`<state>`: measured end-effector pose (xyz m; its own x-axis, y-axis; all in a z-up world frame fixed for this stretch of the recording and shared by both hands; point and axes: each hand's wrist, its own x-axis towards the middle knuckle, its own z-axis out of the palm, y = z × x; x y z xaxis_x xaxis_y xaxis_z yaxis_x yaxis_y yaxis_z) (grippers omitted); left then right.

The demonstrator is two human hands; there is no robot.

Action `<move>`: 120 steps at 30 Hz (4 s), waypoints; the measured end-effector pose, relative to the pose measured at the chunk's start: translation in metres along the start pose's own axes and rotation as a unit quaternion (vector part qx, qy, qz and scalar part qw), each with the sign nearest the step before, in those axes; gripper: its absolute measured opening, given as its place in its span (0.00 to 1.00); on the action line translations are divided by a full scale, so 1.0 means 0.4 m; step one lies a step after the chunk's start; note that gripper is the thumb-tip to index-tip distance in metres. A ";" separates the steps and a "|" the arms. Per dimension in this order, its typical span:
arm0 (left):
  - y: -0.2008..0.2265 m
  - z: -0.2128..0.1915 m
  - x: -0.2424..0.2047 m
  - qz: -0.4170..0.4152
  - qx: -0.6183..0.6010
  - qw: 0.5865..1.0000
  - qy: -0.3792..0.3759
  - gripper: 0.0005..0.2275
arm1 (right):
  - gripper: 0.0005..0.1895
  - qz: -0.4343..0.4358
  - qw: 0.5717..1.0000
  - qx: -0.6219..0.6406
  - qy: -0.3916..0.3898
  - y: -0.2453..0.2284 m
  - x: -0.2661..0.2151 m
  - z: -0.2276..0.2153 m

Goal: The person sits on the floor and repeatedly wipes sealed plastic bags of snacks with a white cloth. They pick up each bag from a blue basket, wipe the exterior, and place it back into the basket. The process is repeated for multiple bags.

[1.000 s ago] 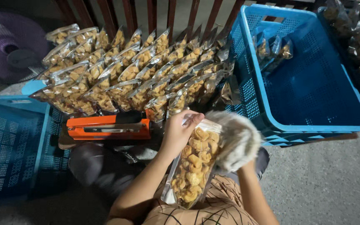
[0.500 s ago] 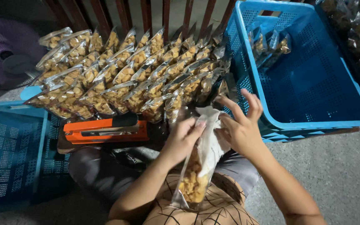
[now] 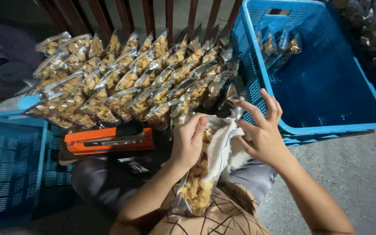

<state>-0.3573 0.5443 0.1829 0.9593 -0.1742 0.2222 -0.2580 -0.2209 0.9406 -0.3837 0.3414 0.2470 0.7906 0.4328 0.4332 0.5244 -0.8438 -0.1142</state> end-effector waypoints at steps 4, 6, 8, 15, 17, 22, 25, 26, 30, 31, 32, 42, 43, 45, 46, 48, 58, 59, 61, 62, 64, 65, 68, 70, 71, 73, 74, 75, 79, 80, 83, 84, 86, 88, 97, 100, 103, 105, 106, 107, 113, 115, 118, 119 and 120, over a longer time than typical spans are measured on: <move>0.001 0.010 0.018 0.136 -0.039 0.990 -0.014 0.14 | 0.18 -0.005 0.998 0.059 0.035 0.008 -0.019 0.033; 0.006 0.000 0.025 0.166 -0.065 0.984 -0.003 0.17 | 0.19 -0.023 0.995 0.076 0.054 0.026 -0.025 0.062; 0.003 -0.023 0.026 0.131 -0.020 0.991 0.003 0.16 | 0.18 -0.012 0.999 -0.009 0.051 0.055 -0.038 0.083; -0.046 -0.012 0.020 0.214 -0.017 0.977 -0.012 0.13 | 0.15 0.033 0.974 0.217 0.054 0.092 -0.052 0.110; -0.050 0.013 0.025 0.247 0.030 0.968 0.012 0.09 | 0.21 -0.007 0.972 0.235 0.029 0.066 -0.016 0.092; -0.038 -0.003 0.028 0.198 0.074 0.977 -0.035 0.06 | 0.20 -0.102 0.994 0.024 -0.024 -0.002 0.080 0.011; -0.013 -0.037 0.032 0.245 0.065 0.967 0.019 0.08 | 0.22 -0.149 0.987 -0.048 -0.019 -0.019 0.114 -0.013; -0.004 -0.041 0.031 0.237 0.051 0.970 0.018 0.09 | 0.23 -0.162 0.985 -0.065 -0.007 -0.019 0.118 -0.010; 0.017 -0.046 0.036 0.234 0.045 0.971 0.033 0.10 | 0.24 -0.169 0.985 -0.009 0.017 0.009 0.080 0.025; 0.017 -0.050 0.040 0.173 0.053 0.983 0.024 0.08 | 0.23 -0.151 0.988 -0.003 0.020 0.022 0.061 0.039; 0.016 -0.053 0.048 0.114 0.058 0.992 0.014 0.08 | 0.21 -0.135 0.991 0.000 0.023 0.041 0.034 0.048; -0.128 0.056 0.128 0.128 -0.166 0.964 0.163 0.18 | 0.22 0.316 0.716 0.614 0.107 0.045 -0.200 0.457; -0.144 0.067 0.150 0.114 -0.182 0.957 0.193 0.18 | 0.23 0.337 0.663 0.660 0.102 0.027 -0.207 0.486; -0.161 0.081 0.200 0.090 -0.214 0.942 0.243 0.17 | 0.24 0.362 0.585 0.721 0.080 -0.008 -0.213 0.528; -0.162 0.088 0.205 0.106 -0.155 0.954 0.235 0.17 | 0.24 0.371 0.561 0.737 0.074 -0.011 -0.213 0.536; -0.156 0.095 0.189 0.137 -0.038 0.966 0.214 0.21 | 0.25 0.379 0.546 0.743 0.081 -0.002 -0.222 0.539; -0.162 0.102 0.071 -0.095 -0.283 0.954 -0.044 0.32 | 0.31 0.141 0.973 0.154 0.101 -0.067 -0.242 0.498; -0.166 0.106 0.075 -0.096 -0.315 0.942 -0.071 0.32 | 0.31 0.131 0.975 0.150 0.098 -0.080 -0.216 0.483; -0.171 0.126 0.050 -0.088 -0.373 0.915 -0.129 0.33 | 0.32 0.164 0.966 0.162 0.120 -0.086 -0.163 0.430; -0.170 0.137 0.017 -0.059 -0.366 0.919 -0.134 0.33 | 0.32 0.191 0.960 0.147 0.140 -0.069 -0.121 0.404; -0.170 0.153 -0.032 0.007 -0.345 0.930 -0.129 0.34 | 0.35 0.180 0.956 0.152 0.173 -0.032 -0.057 0.341; -0.171 0.158 -0.044 0.024 -0.343 0.932 -0.113 0.35 | 0.38 0.142 0.957 0.173 0.185 -0.010 -0.038 0.307; -0.171 0.162 -0.048 0.035 -0.375 0.924 -0.071 0.36 | 0.38 0.189 0.934 0.230 0.197 -0.041 -0.005 0.282; -0.181 0.151 -0.012 0.013 -0.420 0.906 -0.047 0.34 | 0.39 0.235 0.918 0.248 0.201 -0.092 -0.021 0.298; -0.188 0.143 0.008 0.005 -0.435 0.900 -0.024 0.33 | 0.42 0.238 0.916 0.249 0.206 -0.125 -0.039 0.313; -0.211 0.115 0.035 -0.017 -0.460 0.887 0.027 0.30 | 0.47 0.236 0.923 0.235 0.190 -0.161 -0.080 0.332; -0.227 0.097 0.058 -0.027 -0.470 0.880 0.056 0.28 | 0.48 0.228 0.933 0.219 0.173 -0.172 -0.096 0.344; -0.239 0.084 0.069 -0.036 -0.479 0.873 0.086 0.27 | 0.50 0.219 0.942 0.203 0.155 -0.179 -0.111 0.355; -0.254 0.064 0.106 -0.051 -0.575 0.812 0.083 0.26 | 0.48 0.286 0.825 0.470 0.132 -0.136 -0.129 0.395; -0.253 0.060 0.107 -0.069 -0.544 0.829 0.112 0.27 | 0.45 0.310 0.816 0.476 0.101 -0.124 -0.137 0.408; -0.256 0.049 0.095 -0.189 -0.364 0.907 0.091 0.29 | 0.38 0.326 0.780 0.518 0.129 -0.094 -0.198 0.434; -0.260 0.043 0.096 -0.200 -0.335 0.918 0.073 0.29 | 0.37 0.320 0.766 0.534 0.162 -0.078 -0.221 0.435; -0.269 0.050 0.104 -0.184 -0.327 0.926 0.049 0.30 | 0.33 0.306 0.734 0.563 0.225 -0.053 -0.253 0.427; -0.279 0.075 0.091 -0.175 -0.351 0.919 0.043 0.35 | 0.31 0.233 0.833 0.458 0.206 -0.044 -0.270 0.410; -0.179 0.281 -0.094 -0.095 -0.387 0.905 -0.151 0.33 | 0.27 0.272 0.882 0.304 0.238 0.012 -0.150 0.403; -0.210 0.241 -0.030 -0.142 -0.497 0.854 -0.052 0.28 | 0.26 0.353 0.769 0.464 0.262 0.040 -0.174 0.495; -0.304 0.231 0.063 -0.121 -0.475 0.869 0.059 0.24 | 0.27 0.380 0.778 0.439 0.240 0.021 -0.242 0.671; -0.385 0.231 0.088 -0.060 -0.328 0.937 0.106 0.23 | 0.25 0.402 0.748 0.498 0.175 0.035 -0.298 0.787; -0.421 0.236 0.105 -0.046 -0.281 0.953 0.104 0.23 | 0.25 0.417 0.715 0.541 0.146 0.052 -0.314 0.841; -0.452 0.241 0.112 -0.031 -0.233 0.967 0.101 0.23 | 0.24 0.436 0.662 0.597 0.124 0.061 -0.329 0.886; -0.519 0.260 0.049 0.058 0.122 0.978 0.159 0.22 | 0.23 0.535 0.418 0.726 0.108 0.083 -0.281 0.966; -0.507 0.243 0.034 0.072 0.186 0.968 0.154 0.22 | 0.24 0.527 0.408 0.739 0.096 0.088 -0.228 0.944; -0.465 0.200 0.041 0.093 0.299 0.937 0.154 0.23 | 0.24 0.468 0.346 0.800 0.146 0.090 -0.160 0.897; -0.447 0.186 0.050 0.101 0.337 0.923 0.156 0.24 | 0.25 0.465 0.350 0.798 0.159 0.088 -0.152 0.877; -0.426 0.172 0.061 0.097 0.329 0.928 0.146 0.25 | 0.25 0.460 0.355 0.795 0.175 0.084 -0.147 0.857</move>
<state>-0.2980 0.5118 0.0103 0.8523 -0.0252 0.5224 -0.3518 -0.7668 0.5369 -0.3043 0.3964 -0.0887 0.9169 -0.0951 -0.3877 -0.1682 0.7888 -0.5912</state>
